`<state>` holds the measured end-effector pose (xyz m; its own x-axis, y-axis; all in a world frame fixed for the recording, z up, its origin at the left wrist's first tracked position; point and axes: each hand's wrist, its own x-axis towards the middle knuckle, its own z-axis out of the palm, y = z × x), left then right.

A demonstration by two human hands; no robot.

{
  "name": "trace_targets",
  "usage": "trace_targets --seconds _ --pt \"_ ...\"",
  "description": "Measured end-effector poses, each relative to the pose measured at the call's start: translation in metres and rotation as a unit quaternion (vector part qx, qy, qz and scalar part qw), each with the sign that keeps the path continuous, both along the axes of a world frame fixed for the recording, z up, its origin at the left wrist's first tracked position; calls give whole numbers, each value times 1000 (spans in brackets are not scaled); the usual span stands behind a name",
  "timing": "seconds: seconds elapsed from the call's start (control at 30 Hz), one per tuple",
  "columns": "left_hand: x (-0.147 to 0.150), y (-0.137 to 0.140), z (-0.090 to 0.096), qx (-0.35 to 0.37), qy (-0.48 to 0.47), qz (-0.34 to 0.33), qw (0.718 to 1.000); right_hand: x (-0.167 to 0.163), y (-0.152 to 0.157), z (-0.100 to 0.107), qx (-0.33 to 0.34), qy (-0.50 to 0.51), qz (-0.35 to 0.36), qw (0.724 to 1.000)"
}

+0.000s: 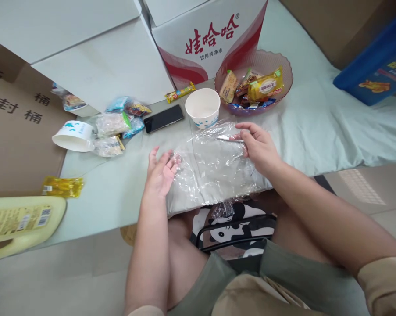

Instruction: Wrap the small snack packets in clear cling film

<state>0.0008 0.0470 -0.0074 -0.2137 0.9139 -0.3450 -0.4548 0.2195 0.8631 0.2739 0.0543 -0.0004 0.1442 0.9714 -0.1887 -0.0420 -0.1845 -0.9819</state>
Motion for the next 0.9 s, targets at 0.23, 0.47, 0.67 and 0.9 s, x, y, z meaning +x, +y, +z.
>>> trace_targets --seconds 0.23,0.47,0.67,0.9 --pt "-14 9 -1 155 205 103 961 2 -2 0 38 -15 5 999" --pt "-1 -4 12 -63 71 -47 994 4 0 -2 41 -10 -24 999" --pt "-5 -2 16 -51 138 8 989 11 5 -8 54 -18 -71 996" --pt "-3 -7 12 -42 117 -50 991 14 7 -16 54 -5 -29 998"
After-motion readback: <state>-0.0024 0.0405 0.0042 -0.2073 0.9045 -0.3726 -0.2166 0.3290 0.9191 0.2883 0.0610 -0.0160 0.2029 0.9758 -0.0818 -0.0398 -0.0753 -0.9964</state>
